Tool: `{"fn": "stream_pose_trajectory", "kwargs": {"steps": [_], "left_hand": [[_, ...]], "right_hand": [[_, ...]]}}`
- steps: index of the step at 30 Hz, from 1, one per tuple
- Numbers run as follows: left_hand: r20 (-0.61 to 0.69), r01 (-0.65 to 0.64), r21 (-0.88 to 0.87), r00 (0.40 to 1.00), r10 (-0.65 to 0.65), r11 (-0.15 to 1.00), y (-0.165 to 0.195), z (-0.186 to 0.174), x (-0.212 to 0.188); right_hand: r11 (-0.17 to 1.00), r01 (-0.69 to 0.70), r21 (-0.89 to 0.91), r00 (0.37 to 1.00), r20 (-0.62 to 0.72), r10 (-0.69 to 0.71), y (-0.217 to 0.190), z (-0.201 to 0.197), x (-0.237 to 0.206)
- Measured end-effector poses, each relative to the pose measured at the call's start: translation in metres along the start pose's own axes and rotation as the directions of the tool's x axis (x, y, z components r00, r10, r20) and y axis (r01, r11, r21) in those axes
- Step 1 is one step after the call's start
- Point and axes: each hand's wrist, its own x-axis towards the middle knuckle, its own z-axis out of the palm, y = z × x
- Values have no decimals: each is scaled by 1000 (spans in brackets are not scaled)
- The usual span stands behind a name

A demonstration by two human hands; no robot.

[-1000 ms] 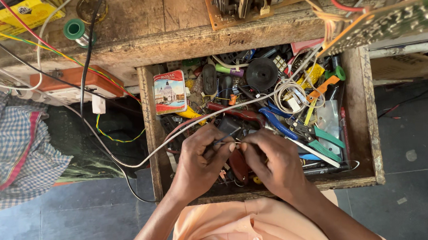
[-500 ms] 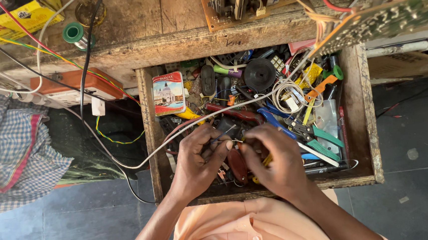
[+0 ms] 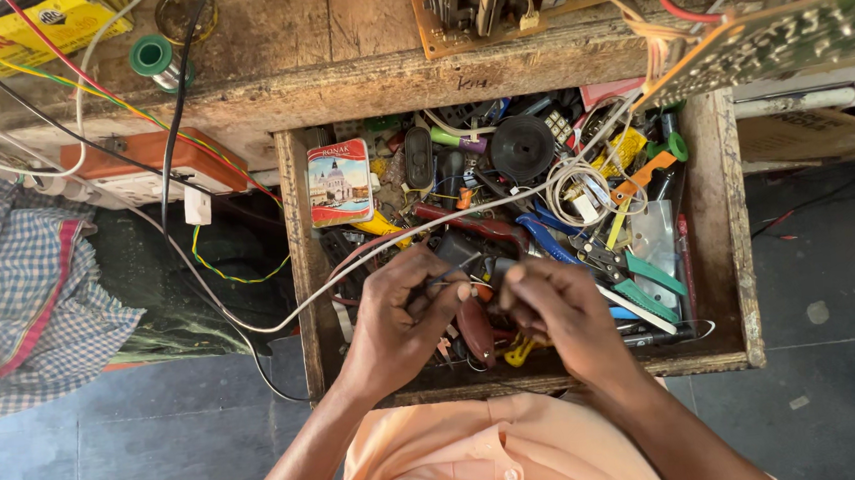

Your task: The person stands at a cluttered electronics repair workbench and prepares electrical wires. They pick up wire pieces from an open tool drawer, strip insulation from the wire ends using pliers and a wire-stripping tool, and handle the stripped wires by hand.

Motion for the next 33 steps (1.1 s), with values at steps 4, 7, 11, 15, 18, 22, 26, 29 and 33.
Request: {"fn": "stream_pose_trajectory", "kwargs": {"steps": [4,7,11,15,18,22,26,29,33], "left_hand": [[-18,43,23,999,-42,999,-2,-1,-1],[3,69,-7,998,-69,998,-3,-1,-1],[11,12,23,1000,-12,1000,-1,-3,0],[15,67,-16,998,-67,998,3,-2,-1],[28,79,57,996,-81,995,7,-3,-2],[70,-90,67,994,86,994,9,-4,-2],[66,-177,134,983,170,975,6,0,1],[32,-44,104,999,41,994,4,0,0],[-50,16,105,999,-11,994,0,0,1]], "right_hand": [[619,458,-638,819,32,-573,-25,17,-11],[379,562,-735,698,175,-695,-41,35,-11],[317,554,-770,699,222,-680,-48,42,-10],[466,520,-716,785,184,-592,-39,35,-10],[688,390,-612,895,75,-440,-26,27,-11],[979,63,-192,998,18,-61,-11,14,-4],[998,-57,35,998,12,56,-11,6,2],[977,58,-205,992,-98,-80,-21,12,-3],[551,496,-671,782,69,-620,-37,27,-11]]}}
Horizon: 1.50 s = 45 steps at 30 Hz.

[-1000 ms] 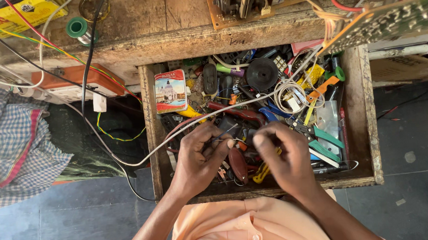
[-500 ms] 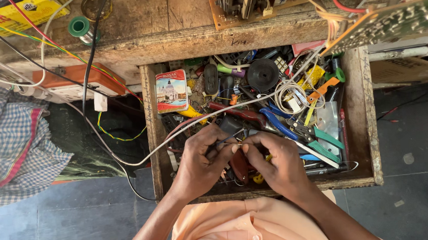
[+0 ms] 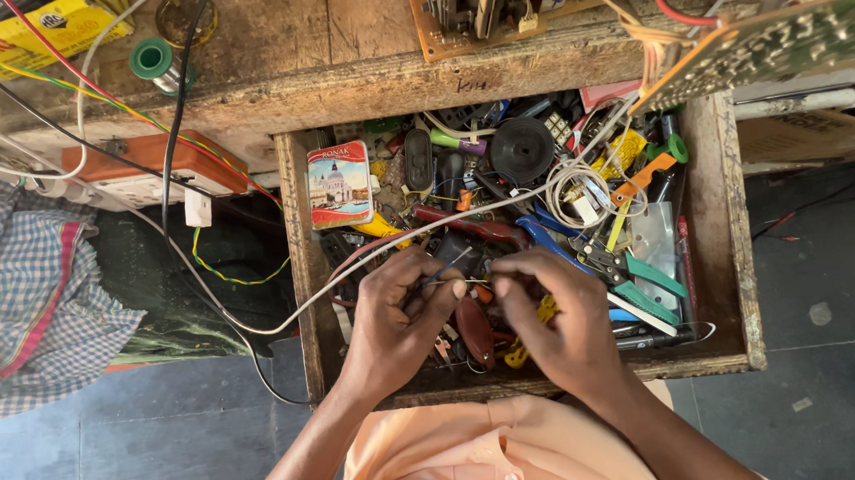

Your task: The person stands at a cluttered electronics repair workbench and prepares electrical wires. They pick up wire pieces from an open tool drawer, strip insulation from the wire ends using pliers and a wire-stripping tool, and handle the stripped wires by hand.

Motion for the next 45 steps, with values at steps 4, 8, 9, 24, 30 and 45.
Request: {"fn": "stream_pose_trajectory", "kwargs": {"steps": [4,8,9,24,30,45], "left_hand": [[8,17,-36,1000,-16,999,-3,0,-1],[40,55,-106,998,-51,993,-3,-1,-2],[45,52,-105,998,-48,993,-2,-2,-2],[18,42,-75,999,-40,996,-1,3,-3],[40,-19,-84,999,22,996,0,6,-4],[70,-111,-70,991,116,991,0,6,-5]], "right_hand": [[993,85,-80,996,-5,-86,-12,4,6],[977,148,-151,989,-3,-150,-13,7,7],[978,146,-147,989,3,-147,-13,7,6],[988,99,-117,995,-14,-101,-14,5,7],[986,102,-131,994,-26,-106,-11,5,6],[991,13,-135,997,-78,-24,-10,7,1]]}}
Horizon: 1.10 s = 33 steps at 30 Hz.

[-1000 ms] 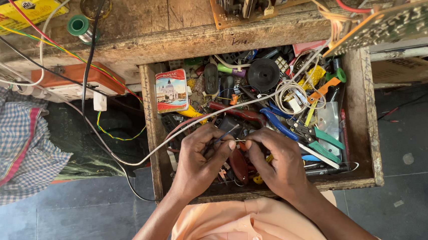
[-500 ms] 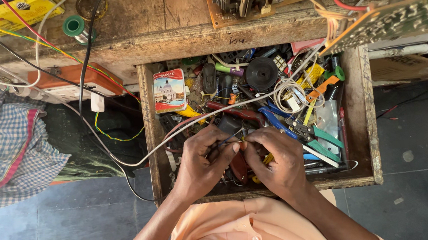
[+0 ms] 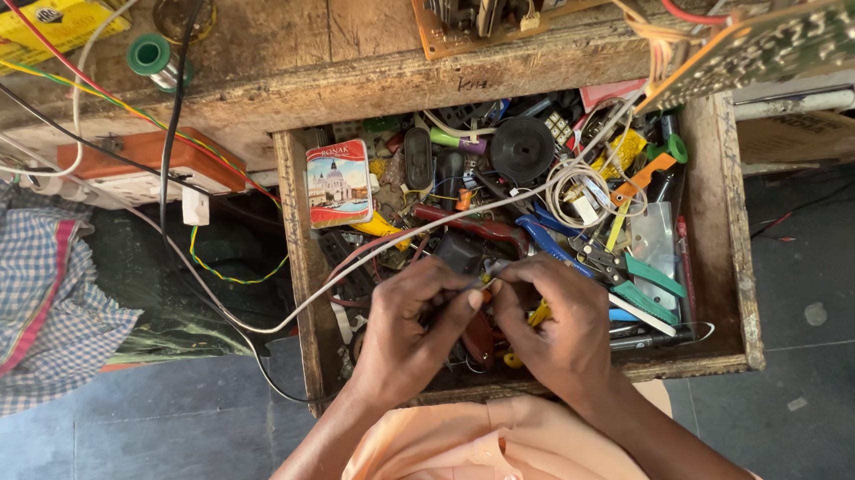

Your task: The person stands at a cluttered electronics repair workbench and prepares electrical wires. They pick up wire pieces from an open tool drawer, strip insulation from the wire ends using pliers and a wire-stripping tool, and handle the stripped wires by hand.

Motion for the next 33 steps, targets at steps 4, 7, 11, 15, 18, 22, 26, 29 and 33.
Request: {"fn": "stream_pose_trajectory", "kwargs": {"steps": [4,7,11,15,18,22,26,29,33], "left_hand": [[26,221,-354,974,-227,909,-4,-2,-2],[69,234,-362,972,-224,903,-8,-3,-4],[60,195,-344,981,-185,918,-12,-3,-4],[108,216,-456,976,-188,864,-10,-2,-3],[174,271,-510,962,-211,817,-7,-4,-3],[211,313,-499,948,-236,808,-5,-5,-2],[217,276,-506,958,-189,817,-5,-3,-2],[212,255,-482,962,-171,838,-4,-4,-2],[207,238,-444,965,-160,864,-4,-4,-3]], "right_hand": [[917,-284,282,957,143,252,10,-5,-2],[775,-441,453,897,265,355,18,-8,-8],[622,-493,608,870,352,345,29,-4,-13],[473,-545,693,836,404,372,38,0,-15],[499,-516,696,856,400,327,43,-1,-17],[502,-485,716,874,391,287,47,1,-19],[494,-506,707,861,381,336,49,3,-21],[520,-496,696,867,364,340,50,3,-21],[560,-473,680,881,364,303,49,2,-20]]}}
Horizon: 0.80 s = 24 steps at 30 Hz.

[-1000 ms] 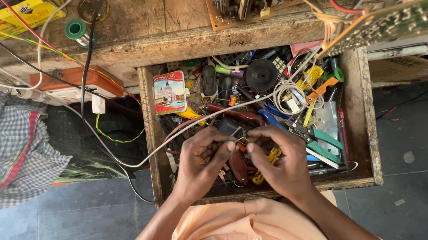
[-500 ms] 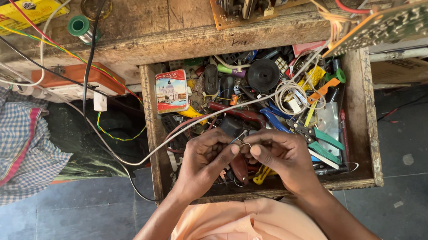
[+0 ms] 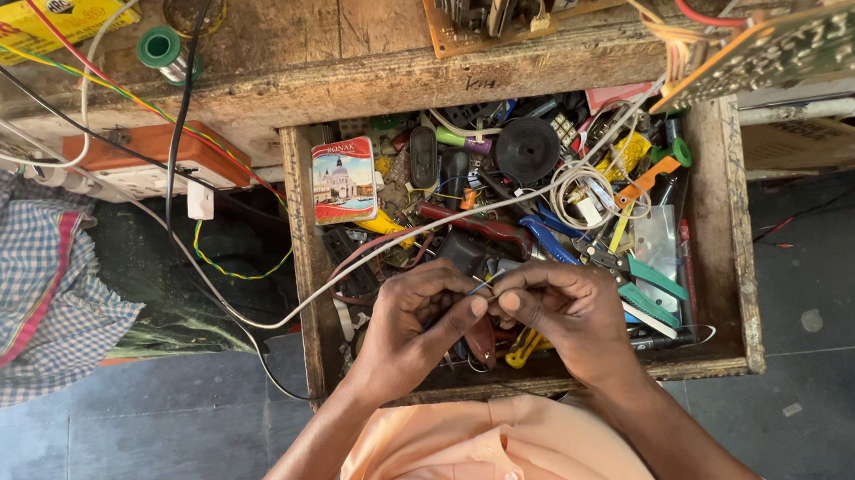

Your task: The person stands at a cluttered electronics repair workbench and prepares electrical wires. They pick up wire pieces from an open tool drawer, strip insulation from the wire ends using pliers and a wire-stripping tool, and handle the stripped wires by hand.

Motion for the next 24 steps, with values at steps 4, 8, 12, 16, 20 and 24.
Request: {"fn": "stream_pose_trajectory", "kwargs": {"steps": [4,8,12,16,20,24], "left_hand": [[7,-7,38,1000,6,999,1,0,0],[-4,-18,70,1000,19,997,1,0,1],[-36,13,-74,999,-16,997,2,1,1],[-32,-9,-85,999,6,996,3,2,-1],[-42,-30,-49,999,28,998,4,3,0],[-48,-50,-26,998,49,998,5,4,-1]], "right_hand": [[994,19,-112,1000,-16,-21,-5,3,1],[983,49,-175,998,-23,-54,-11,8,0],[987,-43,-153,998,-45,36,-14,9,1],[995,-40,-88,999,-39,36,-11,8,3],[999,-26,-47,999,-48,24,-8,7,2],[996,-42,-74,996,-87,36,-9,6,-1]]}}
